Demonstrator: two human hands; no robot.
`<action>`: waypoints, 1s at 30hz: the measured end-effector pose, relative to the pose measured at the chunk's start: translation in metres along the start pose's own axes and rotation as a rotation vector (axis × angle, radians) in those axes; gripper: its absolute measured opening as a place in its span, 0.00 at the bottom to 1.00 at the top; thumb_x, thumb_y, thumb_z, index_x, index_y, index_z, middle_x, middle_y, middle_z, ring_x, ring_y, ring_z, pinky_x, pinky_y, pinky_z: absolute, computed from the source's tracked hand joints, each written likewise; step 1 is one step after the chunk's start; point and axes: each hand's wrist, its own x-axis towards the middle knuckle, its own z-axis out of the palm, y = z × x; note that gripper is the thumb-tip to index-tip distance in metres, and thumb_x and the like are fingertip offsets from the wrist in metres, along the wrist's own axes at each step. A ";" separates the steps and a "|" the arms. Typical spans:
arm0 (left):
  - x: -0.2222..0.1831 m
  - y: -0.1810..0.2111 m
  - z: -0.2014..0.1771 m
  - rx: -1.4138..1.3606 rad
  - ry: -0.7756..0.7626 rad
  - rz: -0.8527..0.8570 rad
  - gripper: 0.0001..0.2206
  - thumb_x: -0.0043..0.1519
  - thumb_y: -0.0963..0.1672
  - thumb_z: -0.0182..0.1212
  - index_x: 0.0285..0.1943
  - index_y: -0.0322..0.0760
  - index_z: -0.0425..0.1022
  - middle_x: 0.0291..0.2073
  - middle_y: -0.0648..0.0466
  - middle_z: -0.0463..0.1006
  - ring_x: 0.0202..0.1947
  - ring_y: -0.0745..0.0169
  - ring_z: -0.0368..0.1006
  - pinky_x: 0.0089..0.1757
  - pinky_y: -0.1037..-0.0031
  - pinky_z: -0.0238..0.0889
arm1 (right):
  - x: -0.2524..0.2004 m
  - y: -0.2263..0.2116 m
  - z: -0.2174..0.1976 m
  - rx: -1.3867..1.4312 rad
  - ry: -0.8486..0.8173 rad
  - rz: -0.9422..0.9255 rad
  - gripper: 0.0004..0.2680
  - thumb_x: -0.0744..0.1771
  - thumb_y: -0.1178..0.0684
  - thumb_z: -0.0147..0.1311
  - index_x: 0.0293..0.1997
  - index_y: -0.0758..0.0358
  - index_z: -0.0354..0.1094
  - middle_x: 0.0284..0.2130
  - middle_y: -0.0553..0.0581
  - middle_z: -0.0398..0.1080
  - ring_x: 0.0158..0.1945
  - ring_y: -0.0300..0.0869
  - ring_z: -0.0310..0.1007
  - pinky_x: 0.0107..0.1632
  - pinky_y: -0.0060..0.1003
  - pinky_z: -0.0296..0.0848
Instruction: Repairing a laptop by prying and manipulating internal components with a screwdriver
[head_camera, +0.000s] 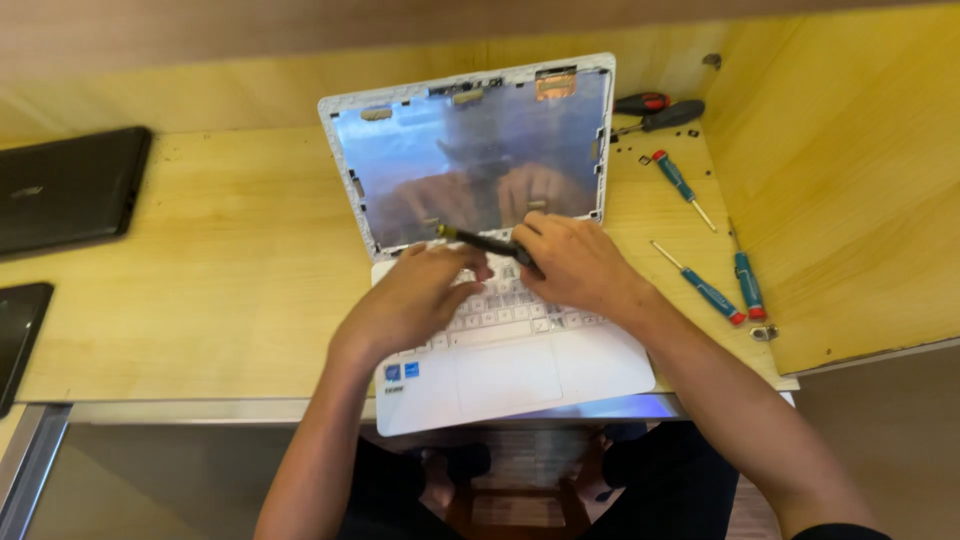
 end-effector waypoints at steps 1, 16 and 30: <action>-0.001 -0.009 -0.005 0.008 0.013 0.026 0.07 0.66 0.41 0.54 0.50 0.35 0.75 0.47 0.40 0.83 0.60 0.36 0.72 0.63 0.36 0.46 | 0.000 -0.003 -0.003 -0.027 0.013 0.007 0.11 0.61 0.49 0.61 0.40 0.59 0.65 0.31 0.56 0.67 0.36 0.53 0.76 0.36 0.48 0.76; 0.076 -0.073 -0.026 -0.114 0.734 -0.131 0.06 0.62 0.42 0.55 0.47 0.40 0.69 0.38 0.46 0.76 0.43 0.37 0.72 0.45 0.46 0.62 | -0.001 -0.005 -0.014 -0.006 -0.277 0.078 0.11 0.61 0.46 0.59 0.41 0.52 0.62 0.31 0.53 0.71 0.34 0.54 0.79 0.39 0.48 0.74; 0.108 -0.110 -0.011 -0.196 1.114 -0.059 0.05 0.51 0.38 0.50 0.33 0.33 0.61 0.31 0.52 0.59 0.34 0.51 0.60 0.36 0.55 0.55 | 0.003 -0.019 -0.048 0.327 -0.470 0.223 0.16 0.64 0.57 0.56 0.58 0.54 0.66 0.41 0.61 0.77 0.50 0.59 0.77 0.54 0.55 0.73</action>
